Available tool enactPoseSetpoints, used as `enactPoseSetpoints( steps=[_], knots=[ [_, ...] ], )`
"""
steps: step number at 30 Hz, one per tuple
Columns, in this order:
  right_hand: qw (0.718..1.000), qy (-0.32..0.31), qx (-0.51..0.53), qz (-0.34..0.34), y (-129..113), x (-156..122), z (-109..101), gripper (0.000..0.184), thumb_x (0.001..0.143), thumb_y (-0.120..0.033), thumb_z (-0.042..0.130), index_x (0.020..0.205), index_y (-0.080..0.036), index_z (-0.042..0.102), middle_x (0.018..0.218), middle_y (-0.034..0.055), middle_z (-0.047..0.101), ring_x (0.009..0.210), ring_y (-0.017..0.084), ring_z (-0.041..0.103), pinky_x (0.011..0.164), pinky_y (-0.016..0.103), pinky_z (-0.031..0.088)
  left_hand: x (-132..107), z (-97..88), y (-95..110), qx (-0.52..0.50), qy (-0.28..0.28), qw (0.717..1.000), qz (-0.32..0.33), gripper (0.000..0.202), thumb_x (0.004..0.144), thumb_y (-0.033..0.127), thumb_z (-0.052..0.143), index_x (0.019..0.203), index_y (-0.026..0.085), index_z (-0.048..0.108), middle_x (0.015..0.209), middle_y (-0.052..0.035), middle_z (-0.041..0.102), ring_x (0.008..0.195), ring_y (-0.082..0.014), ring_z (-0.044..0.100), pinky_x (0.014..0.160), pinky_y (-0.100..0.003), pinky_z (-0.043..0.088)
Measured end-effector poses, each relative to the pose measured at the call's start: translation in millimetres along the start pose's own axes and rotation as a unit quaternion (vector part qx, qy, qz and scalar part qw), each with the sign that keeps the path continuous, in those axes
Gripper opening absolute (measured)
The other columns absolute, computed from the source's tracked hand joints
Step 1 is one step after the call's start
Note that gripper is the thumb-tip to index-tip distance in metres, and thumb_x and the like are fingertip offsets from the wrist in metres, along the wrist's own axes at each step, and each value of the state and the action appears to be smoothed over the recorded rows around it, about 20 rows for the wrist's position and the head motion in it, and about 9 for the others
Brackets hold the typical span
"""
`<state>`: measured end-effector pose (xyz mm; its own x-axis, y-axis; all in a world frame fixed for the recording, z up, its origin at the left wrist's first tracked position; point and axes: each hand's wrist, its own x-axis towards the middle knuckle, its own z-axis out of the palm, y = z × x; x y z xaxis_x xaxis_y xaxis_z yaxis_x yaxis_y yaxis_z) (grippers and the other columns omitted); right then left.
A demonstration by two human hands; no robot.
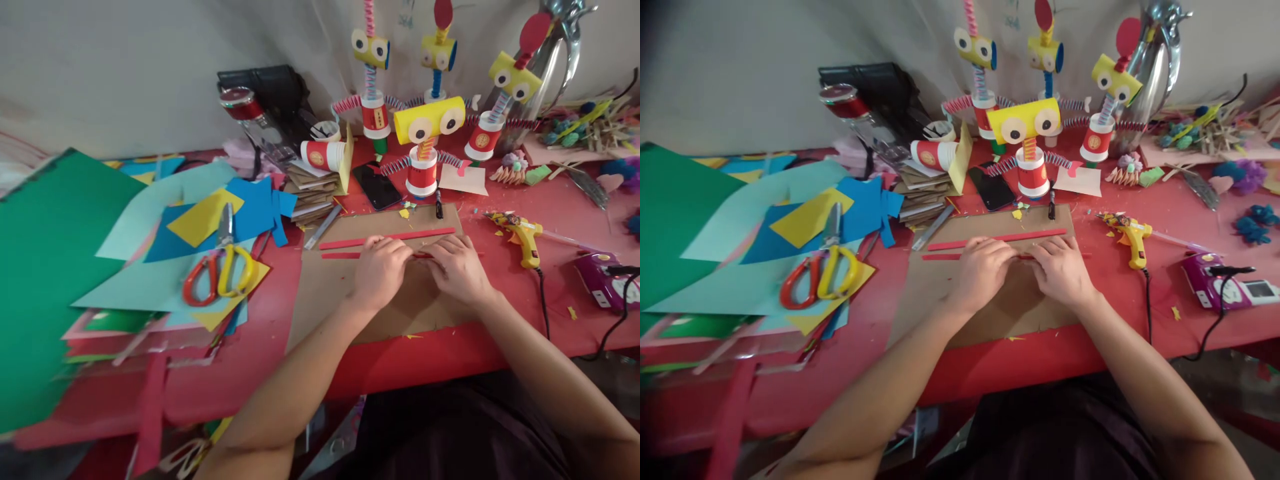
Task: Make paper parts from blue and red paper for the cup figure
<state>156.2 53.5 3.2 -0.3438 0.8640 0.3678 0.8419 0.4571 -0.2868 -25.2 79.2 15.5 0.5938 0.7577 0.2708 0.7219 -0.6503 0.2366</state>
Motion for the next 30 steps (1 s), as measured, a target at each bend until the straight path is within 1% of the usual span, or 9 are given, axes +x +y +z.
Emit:
enactPoseSetpoints(
  steps=[4,9,14,16,20,22,25,27,30],
  knots=[
    [0.999,-0.008,-0.034,-0.013,3,0,1,0.025,0.096,-0.015,0.05,0.087,-0.021,0.073,0.081,0.0059,0.076,0.083,0.021,0.061,0.079,0.035,0.032,1,-0.2,-2,0.002,-0.007,1.0,0.011,0.027,0.091,0.006,0.05,0.087,0.02,0.072,0.089,-0.0035,0.076,0.09,-0.0214,0.069,0.092,-0.04,0.044],
    [0.996,0.0,-0.075,0.056,22,-1,-8,0.023,0.097,-0.024,0.053,0.083,-0.021,0.071,0.081,0.0071,0.075,0.085,0.023,0.06,0.079,0.036,0.032,4,-12.2,-24,-0.019,-0.024,0.997,-0.066,0.02,0.094,0.016,0.055,0.087,0.022,0.073,0.089,-0.0032,0.077,0.092,-0.0222,0.069,0.092,-0.04,0.044],
    [0.982,0.09,0.06,0.155,37,0,-15,0.023,0.092,-0.032,0.057,0.075,-0.022,0.068,0.076,0.0054,0.071,0.08,0.023,0.059,0.076,0.036,0.038,6,-26.8,-46,-0.081,-0.059,0.987,-0.129,0.018,0.092,0.019,0.056,0.085,0.021,0.072,0.091,-0.0049,0.076,0.088,-0.0212,0.067,0.08,-0.034,0.045],
    [0.949,0.146,0.176,0.216,35,1,-16,0.022,0.088,-0.037,0.06,0.074,-0.021,0.066,0.073,0.0033,0.067,0.073,0.02,0.057,0.07,0.034,0.04,6,-32.0,-48,-0.115,-0.07,0.978,-0.162,0.017,0.09,0.019,0.057,0.08,0.02,0.071,0.089,-0.0046,0.075,0.084,-0.02,0.065,0.074,-0.031,0.044],
    [0.836,0.25,0.391,0.293,25,5,-16,0.02,0.081,-0.04,0.068,0.075,-0.021,0.062,0.068,-0.0021,0.058,0.063,0.012,0.051,0.062,0.028,0.042,6,-38.1,-45,-0.202,-0.097,0.954,-0.197,0.017,0.087,0.023,0.056,0.075,0.02,0.068,0.073,-0.0001,0.069,0.068,-0.0157,0.059,0.065,-0.027,0.041],
    [0.793,0.298,0.437,0.303,23,6,-19,0.024,0.077,-0.042,0.072,0.073,-0.021,0.061,0.065,-0.0039,0.054,0.059,0.01,0.047,0.059,0.026,0.041,6,-38.8,-45,-0.234,-0.111,0.943,-0.211,0.017,0.084,0.026,0.056,0.073,0.02,0.067,0.064,0.0019,0.064,0.061,-0.0142,0.054,0.059,-0.026,0.037],
    [0.759,0.355,0.44,0.323,22,7,-23,0.035,0.075,-0.05,0.075,0.066,-0.021,0.057,0.057,-0.0058,0.049,0.051,0.008,0.04,0.05,0.023,0.035,6,-37.6,-48,-0.278,-0.093,0.924,-0.245,0.016,0.08,0.029,0.057,0.07,0.02,0.065,0.061,0.0022,0.062,0.058,-0.0136,0.05,0.056,-0.026,0.035],
    [0.762,0.316,0.444,0.349,19,7,-23,0.046,0.078,-0.061,0.068,0.059,-0.021,0.055,0.05,-0.0057,0.047,0.045,0.007,0.037,0.044,0.023,0.03,6,-35.7,-47,-0.32,-0.074,0.908,-0.262,0.015,0.078,0.03,0.059,0.071,0.02,0.066,0.064,0.0011,0.064,0.06,-0.014,0.053,0.058,-0.025,0.038],
    [0.773,0.136,0.508,0.355,5,6,-17,0.052,0.071,-0.071,0.069,0.061,-0.02,0.06,0.051,-0.0022,0.056,0.044,0.008,0.045,0.042,0.023,0.033,6,-31.7,-39,-0.377,-0.072,0.886,-0.258,0.015,0.077,0.032,0.062,0.075,0.019,0.068,0.066,0.0001,0.066,0.066,-0.0153,0.057,0.064,-0.026,0.043]
  ],
)
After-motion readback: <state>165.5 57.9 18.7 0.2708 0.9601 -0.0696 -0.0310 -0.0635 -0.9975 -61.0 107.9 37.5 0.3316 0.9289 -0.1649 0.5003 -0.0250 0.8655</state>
